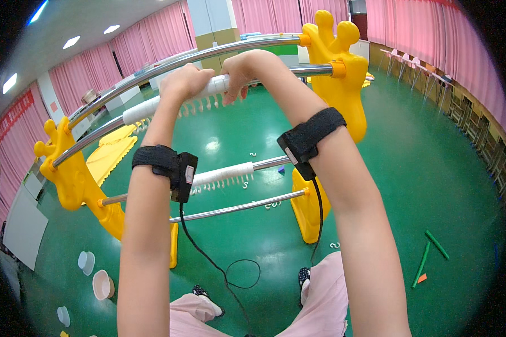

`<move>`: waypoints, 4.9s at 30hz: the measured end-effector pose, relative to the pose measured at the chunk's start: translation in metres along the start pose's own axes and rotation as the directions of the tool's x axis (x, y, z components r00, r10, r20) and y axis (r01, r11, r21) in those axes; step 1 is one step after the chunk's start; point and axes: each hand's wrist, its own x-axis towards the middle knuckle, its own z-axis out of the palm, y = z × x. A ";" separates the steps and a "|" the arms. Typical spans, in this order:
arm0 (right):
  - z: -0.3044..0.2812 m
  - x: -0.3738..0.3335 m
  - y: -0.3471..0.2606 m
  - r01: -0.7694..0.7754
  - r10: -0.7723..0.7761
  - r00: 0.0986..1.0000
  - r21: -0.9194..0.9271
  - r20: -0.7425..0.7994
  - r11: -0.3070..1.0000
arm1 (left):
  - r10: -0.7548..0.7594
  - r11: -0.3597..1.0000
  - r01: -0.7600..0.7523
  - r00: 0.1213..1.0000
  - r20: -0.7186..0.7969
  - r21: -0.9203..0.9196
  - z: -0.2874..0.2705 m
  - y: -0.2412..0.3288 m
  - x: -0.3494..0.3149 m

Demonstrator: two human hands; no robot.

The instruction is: The person picks up white plastic hooks from the floor and places them onto a horizontal metal rod of a yellow activity stand.

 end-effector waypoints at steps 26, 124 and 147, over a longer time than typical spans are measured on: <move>0.243 -0.116 -0.072 0.514 -0.082 0.739 0.480 -0.669 0.711 | 0.091 -0.051 0.468 0.882 0.462 -0.883 0.174 -0.064 -0.194; 0.164 -0.006 -0.183 0.598 0.073 0.789 0.789 -0.611 0.143 | 0.042 0.151 -0.197 0.980 -0.193 -0.969 0.053 -0.170 -0.180; 0.042 0.105 -0.162 0.589 -0.288 0.581 0.149 -0.761 0.794 | -0.011 0.705 -0.043 0.997 -0.072 -0.708 -0.032 -0.207 -0.038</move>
